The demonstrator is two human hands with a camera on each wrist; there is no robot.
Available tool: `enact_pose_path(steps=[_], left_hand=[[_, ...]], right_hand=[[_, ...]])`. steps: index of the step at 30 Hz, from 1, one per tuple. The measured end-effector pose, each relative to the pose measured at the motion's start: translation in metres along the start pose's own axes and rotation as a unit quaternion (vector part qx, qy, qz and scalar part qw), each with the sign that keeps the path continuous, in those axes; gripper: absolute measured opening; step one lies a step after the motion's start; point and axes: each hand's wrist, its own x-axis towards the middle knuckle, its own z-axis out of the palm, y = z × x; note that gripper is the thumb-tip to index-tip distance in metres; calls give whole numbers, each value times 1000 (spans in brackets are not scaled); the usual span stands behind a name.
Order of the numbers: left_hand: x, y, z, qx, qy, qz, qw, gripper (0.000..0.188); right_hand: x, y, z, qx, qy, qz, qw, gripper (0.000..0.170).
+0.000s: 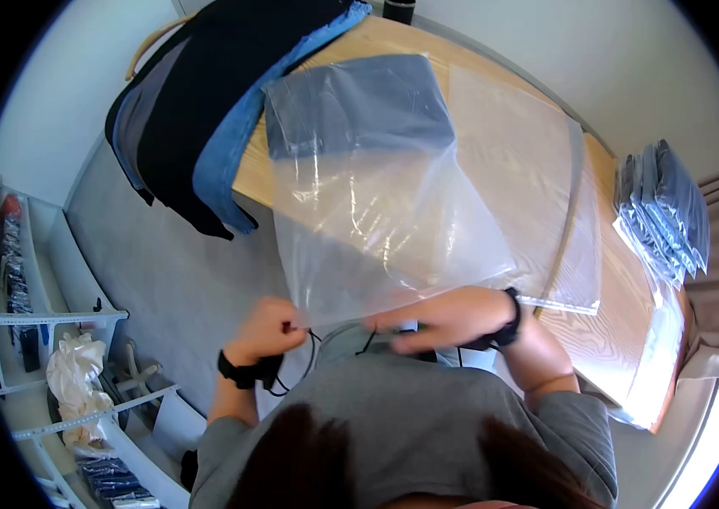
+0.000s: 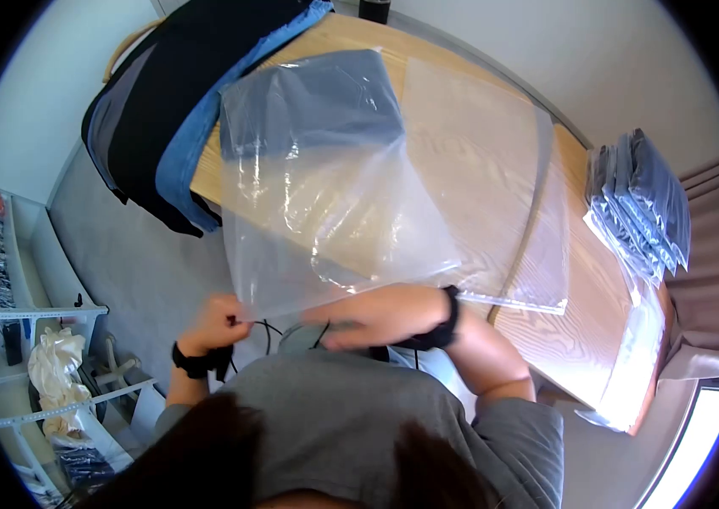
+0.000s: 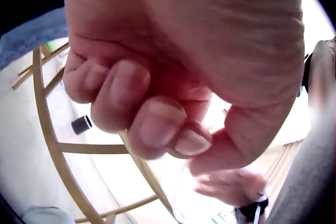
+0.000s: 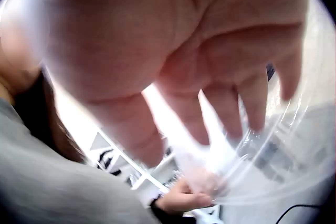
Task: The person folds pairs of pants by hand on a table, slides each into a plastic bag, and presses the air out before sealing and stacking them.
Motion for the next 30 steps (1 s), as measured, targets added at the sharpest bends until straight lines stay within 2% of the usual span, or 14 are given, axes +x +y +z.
enact_pose_path(steps=[2,4,6,8,10,12,13,14,16,17,18,20,27,30], left_hand=[[-10,-10,-23,-71,-28,-52,996,25],[-6,-32,-35,-179,62,-53,980,29],[21,-42,-45,-279,185,-90,938,42],[55,-35,-62,-368,214,-176,888,62],[89,-41,-82,-409,196,-211,866,73],[116,-63,-101,-418,127,-317,842,90],[124,-57,-111,-380,111,-319,861,101],[130,-54,-116,-376,118,-308,866,101],[142,-48,-122,-286,121,-360,880,101],[146,-44,-123,-295,100,-355,882,98],[152,-42,-126,-322,55,-344,880,91],[164,-43,-125,-371,30,-338,865,80],[187,-50,-119,-472,63,-295,828,51],[193,-81,-126,-473,-15,-296,830,44]], right_hand=[[-48,-17,-29,233,-94,61,966,38],[-90,-4,-57,279,92,23,956,34],[-93,7,-79,274,342,201,876,30],[-85,54,-105,246,389,284,841,34],[-77,97,-128,292,351,371,809,51],[-61,126,-145,292,321,376,819,59],[-50,134,-152,294,286,387,826,67],[-40,142,-157,286,291,378,831,67],[-17,144,-164,293,345,444,773,64],[-10,141,-165,293,353,463,758,49],[-7,141,-167,287,354,457,764,49],[-4,152,-171,342,221,419,811,39],[1,176,-173,412,278,411,765,22],[8,168,-171,464,318,362,743,17]])
